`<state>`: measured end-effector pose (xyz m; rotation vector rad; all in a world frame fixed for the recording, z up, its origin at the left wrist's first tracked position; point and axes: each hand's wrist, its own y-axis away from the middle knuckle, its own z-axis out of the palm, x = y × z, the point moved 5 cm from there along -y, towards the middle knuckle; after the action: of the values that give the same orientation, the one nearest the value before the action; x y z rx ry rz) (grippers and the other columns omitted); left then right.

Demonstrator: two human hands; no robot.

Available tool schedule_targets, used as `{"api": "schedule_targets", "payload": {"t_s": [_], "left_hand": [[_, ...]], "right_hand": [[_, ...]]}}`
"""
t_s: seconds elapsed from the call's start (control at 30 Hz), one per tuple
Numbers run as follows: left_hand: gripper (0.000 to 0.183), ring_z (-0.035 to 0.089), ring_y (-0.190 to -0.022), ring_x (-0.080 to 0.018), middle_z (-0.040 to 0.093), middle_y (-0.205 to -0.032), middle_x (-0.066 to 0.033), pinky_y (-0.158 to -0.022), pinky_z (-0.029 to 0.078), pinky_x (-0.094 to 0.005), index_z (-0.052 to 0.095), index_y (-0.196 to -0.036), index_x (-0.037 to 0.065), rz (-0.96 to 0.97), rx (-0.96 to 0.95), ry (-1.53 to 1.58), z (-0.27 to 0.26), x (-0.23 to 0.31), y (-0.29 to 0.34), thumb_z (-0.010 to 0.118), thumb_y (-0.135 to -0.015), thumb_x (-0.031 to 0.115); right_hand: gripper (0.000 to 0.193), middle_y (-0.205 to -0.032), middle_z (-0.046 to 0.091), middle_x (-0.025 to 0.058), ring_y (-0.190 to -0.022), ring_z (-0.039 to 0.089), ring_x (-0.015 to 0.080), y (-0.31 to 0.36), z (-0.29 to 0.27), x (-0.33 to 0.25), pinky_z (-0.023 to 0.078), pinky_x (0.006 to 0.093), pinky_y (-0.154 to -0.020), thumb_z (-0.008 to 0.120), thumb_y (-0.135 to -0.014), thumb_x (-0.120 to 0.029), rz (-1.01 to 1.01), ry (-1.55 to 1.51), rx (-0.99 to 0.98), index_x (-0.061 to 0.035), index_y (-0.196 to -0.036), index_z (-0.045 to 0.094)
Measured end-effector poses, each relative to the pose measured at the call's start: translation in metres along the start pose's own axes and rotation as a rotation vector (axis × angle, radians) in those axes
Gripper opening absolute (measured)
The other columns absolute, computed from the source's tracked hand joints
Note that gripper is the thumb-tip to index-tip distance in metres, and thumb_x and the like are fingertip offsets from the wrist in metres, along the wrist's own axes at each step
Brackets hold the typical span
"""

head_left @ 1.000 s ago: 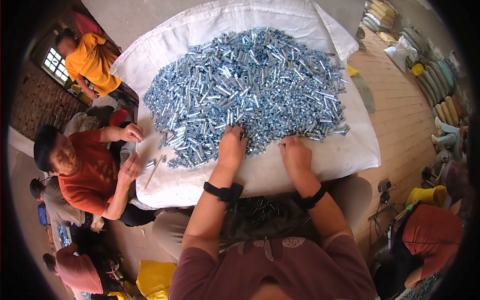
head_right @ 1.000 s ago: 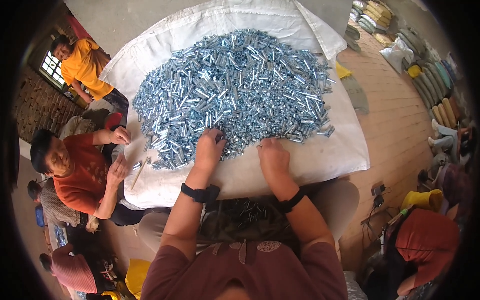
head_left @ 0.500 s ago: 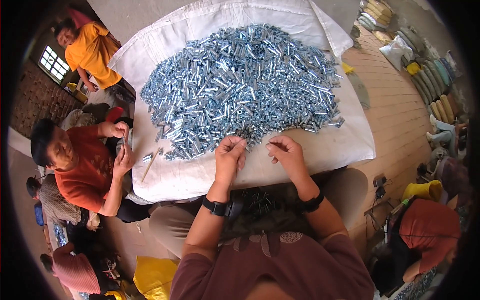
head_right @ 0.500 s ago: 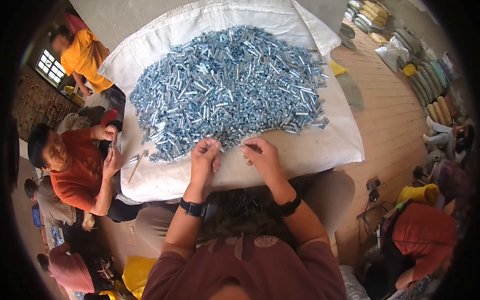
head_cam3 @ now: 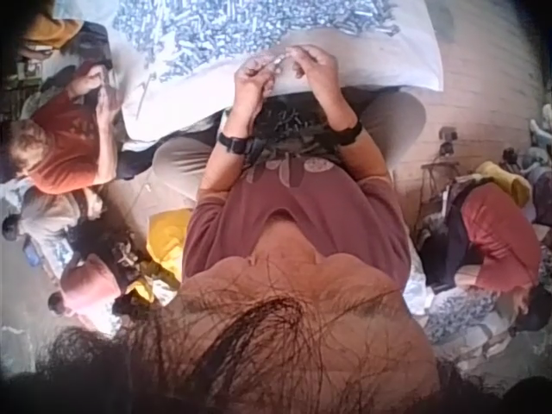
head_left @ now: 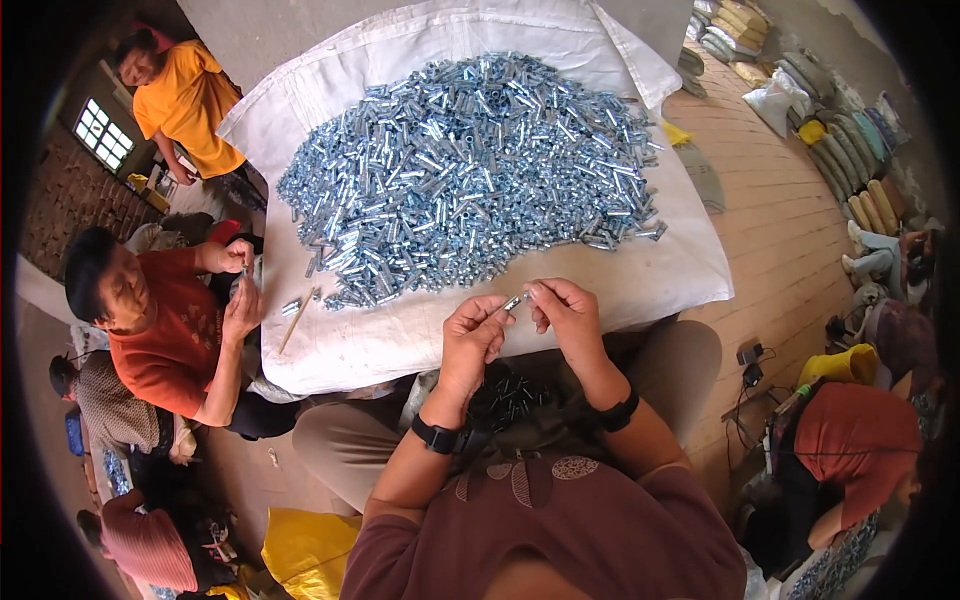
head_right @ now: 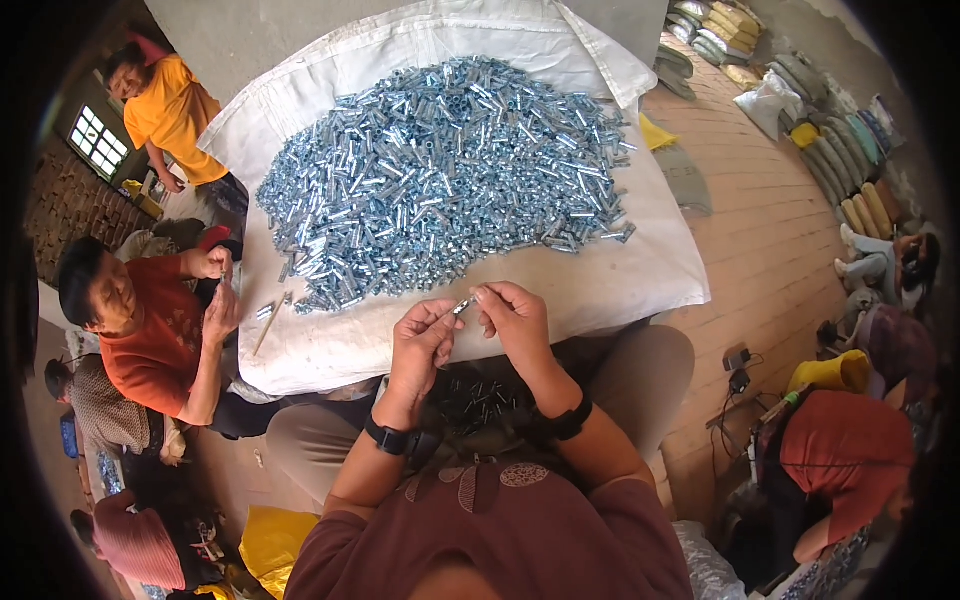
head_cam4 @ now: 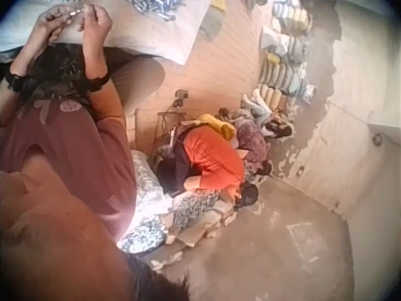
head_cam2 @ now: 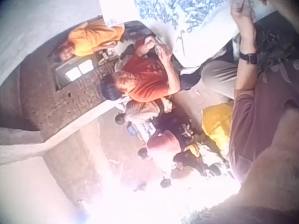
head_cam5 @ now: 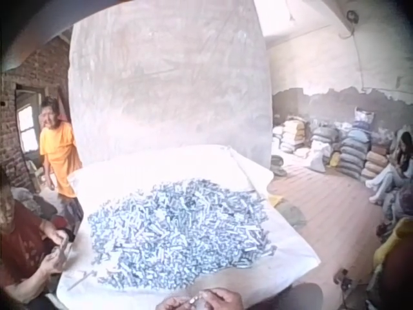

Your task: Inspecting and sorting a large pile of small metal fasteners or bolts into containers and bags while sitting on the floor.

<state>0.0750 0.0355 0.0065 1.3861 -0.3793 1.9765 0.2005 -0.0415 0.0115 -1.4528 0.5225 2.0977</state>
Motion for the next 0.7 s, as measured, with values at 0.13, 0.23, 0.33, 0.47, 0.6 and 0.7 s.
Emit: {"api": "schedule_targets", "payload": {"t_s": [0.13,0.23,0.33,0.47,0.6,0.7], "left_hand": [[0.015,0.040,-0.047,-0.0035,0.061,-0.080,-0.0066,-0.039,0.029,-0.0174,0.059,-0.103,-0.001,0.002,-0.019,0.010,0.003,-0.002,0.005,0.056,-0.088,0.004],[0.013,0.040,-0.047,-0.0036,0.061,-0.080,-0.0068,-0.039,0.029,-0.0175,0.059,-0.101,-0.001,0.009,-0.017,0.060,0.004,-0.003,0.004,0.055,-0.089,0.004],[0.013,0.039,-0.046,-0.0036,0.061,-0.079,-0.0069,-0.039,0.029,-0.0176,0.059,-0.101,-0.001,0.008,-0.018,0.084,0.004,-0.004,0.003,0.054,-0.090,0.005],[0.013,0.037,-0.044,-0.0033,0.061,-0.078,-0.0065,-0.039,0.028,-0.0179,0.060,-0.101,0.000,0.012,-0.025,0.076,0.002,-0.008,0.003,0.053,-0.090,0.005],[0.013,0.036,-0.044,-0.0031,0.061,-0.077,-0.0060,-0.038,0.027,-0.0178,0.060,-0.100,0.000,0.015,0.001,0.044,0.003,-0.009,0.004,0.053,-0.090,0.005],[0.013,0.036,-0.044,-0.0031,0.061,-0.077,-0.0058,-0.038,0.027,-0.0178,0.060,-0.100,0.000,0.026,0.020,0.022,0.001,-0.010,0.004,0.053,-0.090,0.005]], "right_hand": [[0.015,-0.069,0.056,-0.0014,-0.056,0.048,0.0034,0.001,-0.001,0.002,0.039,0.0182,-0.047,0.060,-0.088,-0.013,-0.007,0.024,-0.033,0.0007,-0.092,0.065],[0.015,-0.068,0.056,-0.0017,-0.055,0.048,0.0031,0.002,0.000,0.004,0.039,0.0182,-0.046,0.061,-0.088,-0.014,0.003,0.047,-0.035,0.0006,-0.090,0.064],[0.015,-0.066,0.055,-0.0022,-0.054,0.048,0.0031,0.003,-0.002,0.009,0.038,0.0181,-0.045,0.062,-0.087,-0.015,0.050,0.062,-0.020,0.0005,-0.088,0.064],[0.016,-0.062,0.054,-0.0009,-0.054,0.049,0.0047,0.005,0.000,0.006,0.038,0.0202,-0.046,0.064,-0.086,-0.015,-0.012,0.199,0.045,0.0008,-0.083,0.064],[0.019,-0.059,0.054,0.0043,-0.054,0.050,0.0079,0.003,-0.002,0.002,0.039,0.0257,-0.048,0.066,-0.083,-0.015,-0.233,0.450,0.104,0.0030,-0.078,0.063],[0.020,-0.059,0.055,0.0084,-0.053,0.051,0.0109,0.003,-0.001,-0.002,0.040,0.0281,-0.049,0.067,-0.081,-0.015,-0.308,0.564,0.095,0.0035,-0.076,0.062]]}}
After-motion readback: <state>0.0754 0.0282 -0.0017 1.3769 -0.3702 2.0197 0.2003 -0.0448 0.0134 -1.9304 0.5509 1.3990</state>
